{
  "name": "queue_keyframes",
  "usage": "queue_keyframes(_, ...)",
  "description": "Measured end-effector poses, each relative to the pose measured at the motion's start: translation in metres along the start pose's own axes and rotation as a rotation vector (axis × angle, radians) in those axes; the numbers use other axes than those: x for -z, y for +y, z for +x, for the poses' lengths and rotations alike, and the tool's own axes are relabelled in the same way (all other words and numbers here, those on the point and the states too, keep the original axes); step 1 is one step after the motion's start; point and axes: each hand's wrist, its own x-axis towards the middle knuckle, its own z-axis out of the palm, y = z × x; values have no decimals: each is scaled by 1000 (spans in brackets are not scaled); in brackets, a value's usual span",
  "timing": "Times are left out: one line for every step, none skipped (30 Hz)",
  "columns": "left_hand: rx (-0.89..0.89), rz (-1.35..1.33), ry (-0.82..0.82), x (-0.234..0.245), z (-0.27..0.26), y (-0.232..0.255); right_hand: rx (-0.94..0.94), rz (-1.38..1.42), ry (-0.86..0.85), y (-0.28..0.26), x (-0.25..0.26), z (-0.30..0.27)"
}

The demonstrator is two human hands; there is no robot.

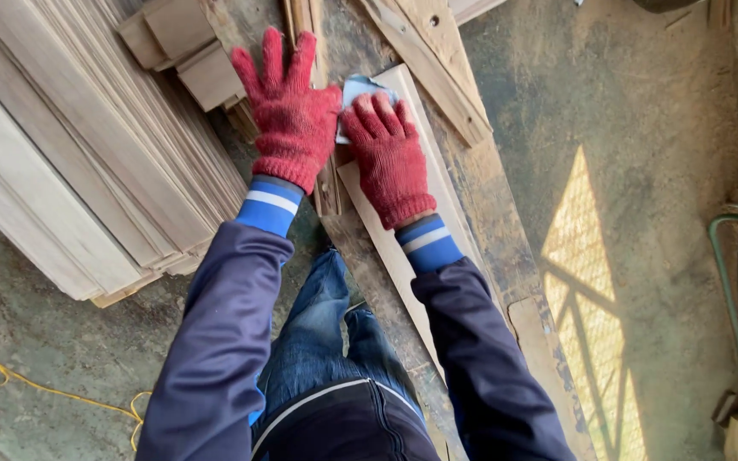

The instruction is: Sanding a wood plank using a power sander and hand sandpaper.

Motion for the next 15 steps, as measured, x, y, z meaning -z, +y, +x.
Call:
queue_keyframes(-23,34,-42,4,6,0,-9,-38,-3,0,8,-2)
queue_keyframes(-24,28,-37,0,8,-3,-10,-46,-2,0,15,-22)
queue_keyframes(-51,37,3,-3,6,-4,-18,-13,-7,-2,22,-48)
queue_keyframes(-78,45,42,-7,2,-5,-27,20,-12,-4,30,-75)
queue_keyframes(-80,36,45,-6,2,-5,-30,11,-13,-4,40,-113)
queue_keyframes(-80,44,4,-5,2,-6,-62,6,-85,-5,51,-152)
queue_keyframes(-81,55,-35,-4,2,-7,-93,2,-156,-6,61,-189)
queue_keyframes(-82,48,-32,-8,2,-7,-95,-6,-156,-6,68,-235)
queue_keyframes(-73,66,-21,-12,1,-9,-143,-14,-199,-7,76,-281)
queue_keyframes(-64,84,-10,-16,1,-10,-190,-22,-243,-8,83,-327)
queue_keyframes(-67,79,-9,-22,-1,-12,-194,-26,-243,-11,90,-357)
queue_keyframes(-54,83,0,-28,-3,-15,-275,-25,-285,-15,97,-387)
queue_keyframes(-39,90,8,-33,-4,-20,-353,-21,-326,-18,103,-415)
queue_keyframes(-40,88,9,-33,-4,-19,-354,-23,-325,-18,100,-416)
queue_keyframes(-57,108,-12,-32,-5,-19,-356,-19,-315,-17,98,-418)
